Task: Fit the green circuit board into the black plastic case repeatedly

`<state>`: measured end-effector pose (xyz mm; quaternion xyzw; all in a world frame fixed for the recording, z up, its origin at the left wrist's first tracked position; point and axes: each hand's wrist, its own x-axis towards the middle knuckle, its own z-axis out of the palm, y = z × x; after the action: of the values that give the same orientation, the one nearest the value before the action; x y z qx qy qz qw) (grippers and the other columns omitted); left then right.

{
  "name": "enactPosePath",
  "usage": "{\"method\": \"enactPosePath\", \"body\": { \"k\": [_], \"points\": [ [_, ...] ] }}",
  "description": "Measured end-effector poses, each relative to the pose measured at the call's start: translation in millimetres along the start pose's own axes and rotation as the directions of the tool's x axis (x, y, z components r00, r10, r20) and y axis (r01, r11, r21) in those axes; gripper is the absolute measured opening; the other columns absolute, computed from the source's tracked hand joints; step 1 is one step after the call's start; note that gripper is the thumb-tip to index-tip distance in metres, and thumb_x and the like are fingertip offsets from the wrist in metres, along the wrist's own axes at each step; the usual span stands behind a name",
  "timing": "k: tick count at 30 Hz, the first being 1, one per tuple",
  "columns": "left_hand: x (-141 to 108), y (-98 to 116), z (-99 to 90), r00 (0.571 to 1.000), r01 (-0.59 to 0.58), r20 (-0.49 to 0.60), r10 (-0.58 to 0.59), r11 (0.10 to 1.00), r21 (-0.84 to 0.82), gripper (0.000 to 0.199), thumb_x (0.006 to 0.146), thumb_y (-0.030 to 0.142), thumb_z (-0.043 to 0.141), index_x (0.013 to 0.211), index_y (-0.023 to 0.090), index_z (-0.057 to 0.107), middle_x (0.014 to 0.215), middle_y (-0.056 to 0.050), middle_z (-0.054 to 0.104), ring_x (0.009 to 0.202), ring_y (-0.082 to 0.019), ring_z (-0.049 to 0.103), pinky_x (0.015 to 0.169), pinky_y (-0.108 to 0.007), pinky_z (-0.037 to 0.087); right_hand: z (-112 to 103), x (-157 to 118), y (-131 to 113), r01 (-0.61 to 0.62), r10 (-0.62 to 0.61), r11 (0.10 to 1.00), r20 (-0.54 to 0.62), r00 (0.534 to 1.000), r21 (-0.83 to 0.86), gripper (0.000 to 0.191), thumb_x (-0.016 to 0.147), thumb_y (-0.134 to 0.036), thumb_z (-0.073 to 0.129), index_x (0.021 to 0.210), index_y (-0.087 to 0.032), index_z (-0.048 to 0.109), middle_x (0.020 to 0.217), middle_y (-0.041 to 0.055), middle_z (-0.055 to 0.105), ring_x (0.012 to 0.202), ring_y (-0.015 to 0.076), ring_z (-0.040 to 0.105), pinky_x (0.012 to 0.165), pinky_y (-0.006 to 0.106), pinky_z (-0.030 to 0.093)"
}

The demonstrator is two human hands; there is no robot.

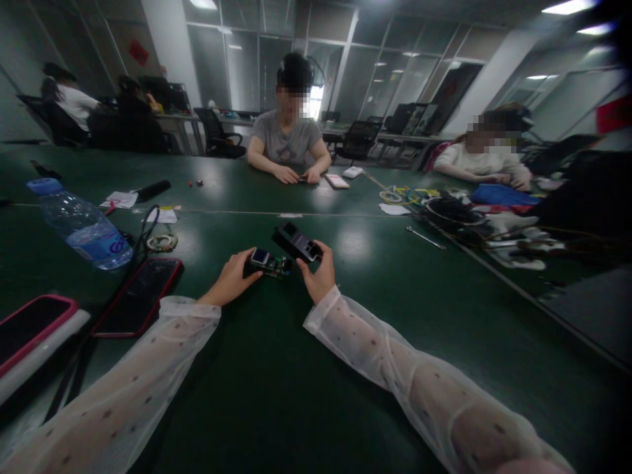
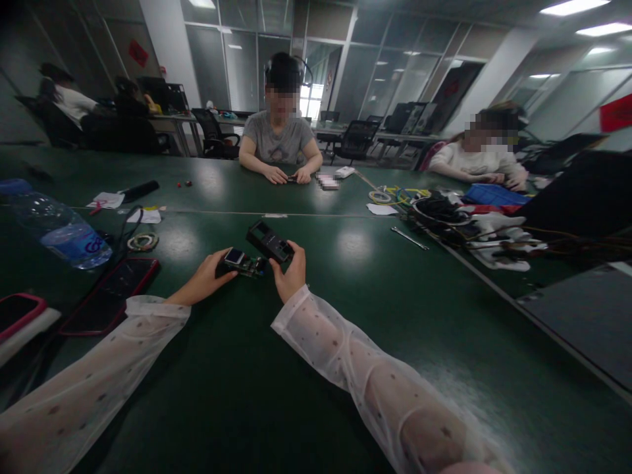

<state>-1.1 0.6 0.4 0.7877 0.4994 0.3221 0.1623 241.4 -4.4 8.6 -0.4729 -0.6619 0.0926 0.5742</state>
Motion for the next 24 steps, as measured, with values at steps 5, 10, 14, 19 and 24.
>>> {"method": "enactPosePath", "body": {
  "k": [5, 10, 14, 19, 24],
  "points": [
    [-1, 1, -1.2, 0.999, 0.026, 0.022, -0.026, 1.0, -0.009, 0.064, 0.082, 0.039, 0.061, 0.138, 0.023, 0.034, 0.132, -0.012, 0.049, 0.121, -0.029, 0.046, 0.097, -0.049, 0.04, 5, -2, 20, -0.099, 0.101, 0.991, 0.014, 0.995, -0.087, 0.048, 0.074, -0.018, 0.063, 0.117, -0.016, 0.043, 0.112, 0.0125, 0.051, 0.106, 0.0278, 0.053, 0.096, 0.052, 0.043],
    [-1, 3, -1.4, 0.999, 0.032, 0.012, -0.032, 0.999, -0.008, 0.064, 0.082, 0.039, 0.062, 0.137, 0.022, 0.036, 0.132, -0.012, 0.049, 0.12, -0.029, 0.046, 0.097, -0.049, 0.039, 7, -5, 25, -0.123, 0.145, 0.977, 0.122, 0.982, -0.173, 0.048, 0.07, -0.018, 0.065, 0.114, -0.017, 0.046, 0.108, 0.0119, 0.053, 0.102, 0.0293, 0.052, 0.092, 0.052, 0.045],
    [0, 4, -1.6, 0.999, 0.029, 0.017, -0.029, 1.0, -0.001, 0.064, 0.082, 0.039, 0.062, 0.137, 0.021, 0.035, 0.132, -0.012, 0.05, 0.12, -0.029, 0.047, 0.097, -0.049, 0.04, 7, -5, 22, -0.066, 0.103, 0.965, 0.137, 0.985, -0.255, 0.053, 0.07, -0.019, 0.065, 0.118, -0.014, 0.045, 0.111, 0.015, 0.052, 0.105, 0.0315, 0.049, 0.093, 0.053, 0.043],
    [0, 3, -0.9, 1.0, 0.003, 0.002, -0.003, 1.0, 0.003, 0.062, 0.082, 0.039, 0.061, 0.137, 0.022, 0.036, 0.131, -0.011, 0.05, 0.119, -0.028, 0.047, 0.097, -0.049, 0.04, 6, -4, 17, -0.071, 0.109, 0.96, 0.126, 0.986, -0.271, 0.057, 0.068, -0.018, 0.065, 0.121, -0.013, 0.044, 0.112, 0.0155, 0.05, 0.105, 0.0317, 0.049, 0.093, 0.052, 0.043],
    [-1, 1, -0.3, 1.0, -0.005, -0.009, 0.005, 1.0, -0.006, 0.062, 0.082, 0.038, 0.062, 0.136, 0.024, 0.036, 0.13, -0.011, 0.05, 0.119, -0.029, 0.048, 0.097, -0.049, 0.04, 5, -3, 17, -0.086, 0.124, 0.969, 0.154, 0.98, -0.23, 0.049, 0.07, -0.018, 0.063, 0.117, -0.017, 0.046, 0.11, 0.0127, 0.052, 0.105, 0.0299, 0.05, 0.092, 0.051, 0.044]
  ]
}}
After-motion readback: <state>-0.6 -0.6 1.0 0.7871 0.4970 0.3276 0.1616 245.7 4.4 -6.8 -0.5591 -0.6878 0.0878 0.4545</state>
